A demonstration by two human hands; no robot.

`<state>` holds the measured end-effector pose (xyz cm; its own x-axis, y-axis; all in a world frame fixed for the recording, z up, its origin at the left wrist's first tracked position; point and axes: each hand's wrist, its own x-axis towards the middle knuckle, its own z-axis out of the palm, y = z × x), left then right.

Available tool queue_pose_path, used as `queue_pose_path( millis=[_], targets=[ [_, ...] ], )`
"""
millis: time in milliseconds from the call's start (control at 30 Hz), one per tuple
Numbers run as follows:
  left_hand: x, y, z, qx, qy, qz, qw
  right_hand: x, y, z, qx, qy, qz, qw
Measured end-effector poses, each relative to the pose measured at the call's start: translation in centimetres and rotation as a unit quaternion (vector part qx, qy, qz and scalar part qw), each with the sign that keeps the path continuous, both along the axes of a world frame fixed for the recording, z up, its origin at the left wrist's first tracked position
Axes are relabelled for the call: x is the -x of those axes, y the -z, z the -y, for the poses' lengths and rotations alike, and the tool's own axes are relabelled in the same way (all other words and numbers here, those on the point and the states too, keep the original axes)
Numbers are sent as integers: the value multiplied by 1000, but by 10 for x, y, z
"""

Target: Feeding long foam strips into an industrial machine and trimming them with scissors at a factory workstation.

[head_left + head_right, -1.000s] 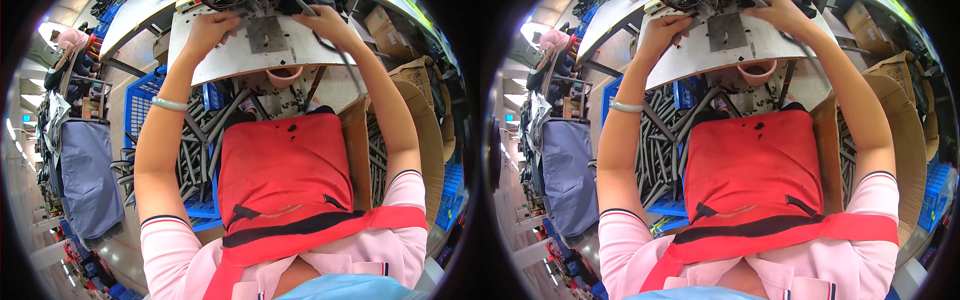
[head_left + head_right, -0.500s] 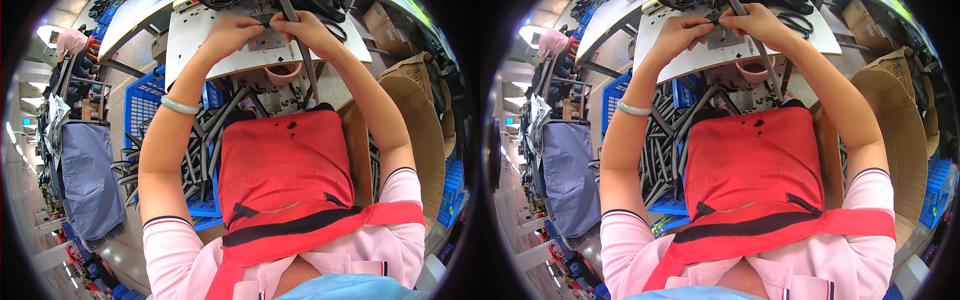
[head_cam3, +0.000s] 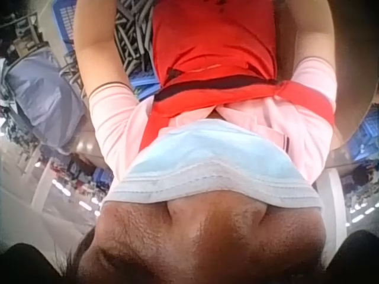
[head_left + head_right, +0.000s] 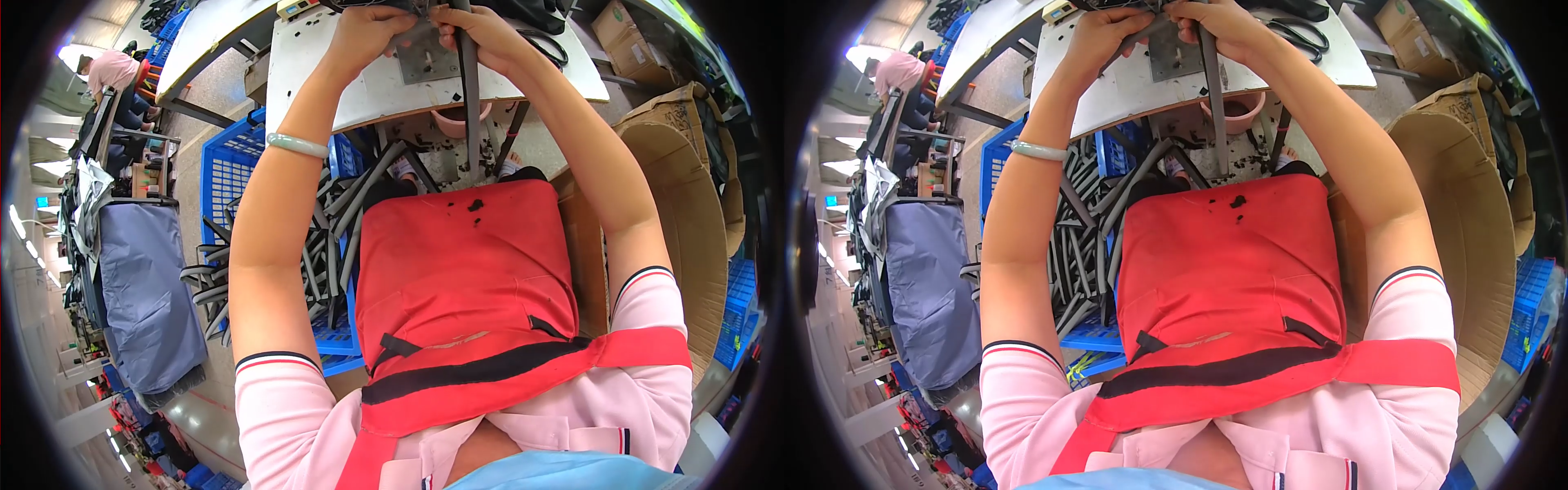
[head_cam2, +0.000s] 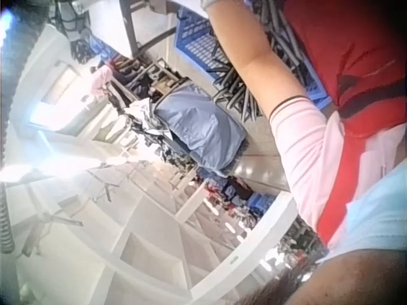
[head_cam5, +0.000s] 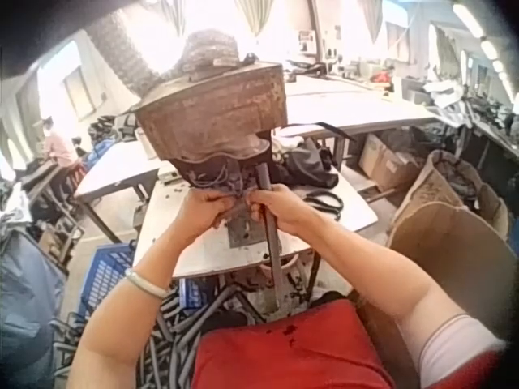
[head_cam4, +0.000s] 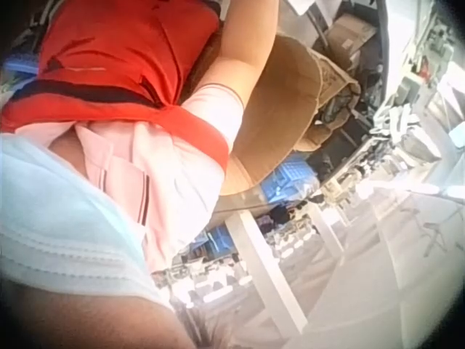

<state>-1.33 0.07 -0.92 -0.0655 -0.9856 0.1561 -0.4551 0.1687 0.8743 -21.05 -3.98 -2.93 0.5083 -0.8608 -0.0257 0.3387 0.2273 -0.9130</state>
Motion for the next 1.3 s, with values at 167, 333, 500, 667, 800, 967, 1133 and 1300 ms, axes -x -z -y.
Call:
queue_pose_path(
  millis=[167, 333, 500, 667, 800, 967, 1133, 1300],
  targets=[
    [9, 9, -1, -34, 25, -112, 993, 17, 42, 29, -16, -116, 193, 974],
    [-9, 10, -43, 33, 23, 72, 997, 28, -2, -78, 196, -115, -350, 909],
    [48, -1, -60, 8, 166, 98, 981, -6, 39, -186, 687, -6, -383, 618],
    [86, 8, -68, -152, 141, -39, 978, -38, 58, -203, 771, 15, -346, 534],
    [63, 31, -85, -142, 183, -62, 971, -17, 77, -214, 670, -190, -344, 630],
    [-36, 105, -121, -14, 136, 204, 969, 34, 114, -204, 504, -267, -477, 669],
    [-89, 205, -123, -83, -64, 319, 942, 56, 156, -205, 459, -315, -484, 675],
    [-100, 297, -106, -168, -75, 363, 913, 34, 158, -231, 431, -403, -468, 658]
  ],
)
